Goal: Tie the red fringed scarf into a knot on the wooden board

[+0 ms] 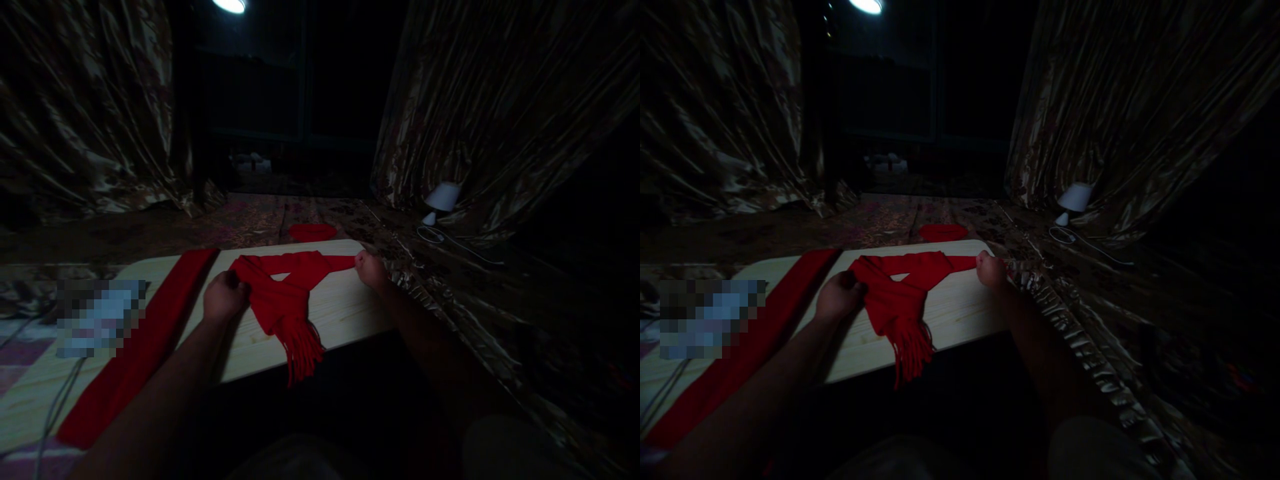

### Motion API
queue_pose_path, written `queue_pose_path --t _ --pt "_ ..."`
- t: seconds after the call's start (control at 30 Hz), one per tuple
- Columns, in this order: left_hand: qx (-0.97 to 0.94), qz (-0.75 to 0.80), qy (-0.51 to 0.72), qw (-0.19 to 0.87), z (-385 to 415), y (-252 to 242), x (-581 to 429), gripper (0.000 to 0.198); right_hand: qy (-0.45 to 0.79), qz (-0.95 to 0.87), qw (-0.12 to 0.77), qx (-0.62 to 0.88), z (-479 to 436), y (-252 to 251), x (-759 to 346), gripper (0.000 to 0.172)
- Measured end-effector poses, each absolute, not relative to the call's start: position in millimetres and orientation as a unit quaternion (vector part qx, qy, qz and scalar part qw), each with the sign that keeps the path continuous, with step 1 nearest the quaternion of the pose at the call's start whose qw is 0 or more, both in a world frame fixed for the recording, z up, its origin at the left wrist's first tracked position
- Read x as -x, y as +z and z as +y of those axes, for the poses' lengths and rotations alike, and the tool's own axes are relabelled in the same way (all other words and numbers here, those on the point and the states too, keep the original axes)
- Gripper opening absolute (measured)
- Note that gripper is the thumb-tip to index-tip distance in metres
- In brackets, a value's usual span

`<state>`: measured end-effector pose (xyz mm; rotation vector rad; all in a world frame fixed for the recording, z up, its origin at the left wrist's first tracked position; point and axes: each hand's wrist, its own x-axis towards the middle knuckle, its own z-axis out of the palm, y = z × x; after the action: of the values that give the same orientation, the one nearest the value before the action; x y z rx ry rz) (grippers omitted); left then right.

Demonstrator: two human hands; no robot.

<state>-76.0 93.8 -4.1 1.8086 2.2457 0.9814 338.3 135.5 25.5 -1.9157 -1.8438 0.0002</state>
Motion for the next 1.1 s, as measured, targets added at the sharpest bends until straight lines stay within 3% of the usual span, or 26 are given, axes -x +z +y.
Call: queue_pose_path --t 0.37,1.1 --pt "-0.594 0.742 0.307 0.047 94 -4 76 0.056 -0.092 -0.731 0.081 0.672 134 26 -331 0.03" --pt "-0.597 0.738 0.31 0.051 92 0 75 0.05 -0.112 -0.703 0.081 0.697 117 26 -313 0.033"
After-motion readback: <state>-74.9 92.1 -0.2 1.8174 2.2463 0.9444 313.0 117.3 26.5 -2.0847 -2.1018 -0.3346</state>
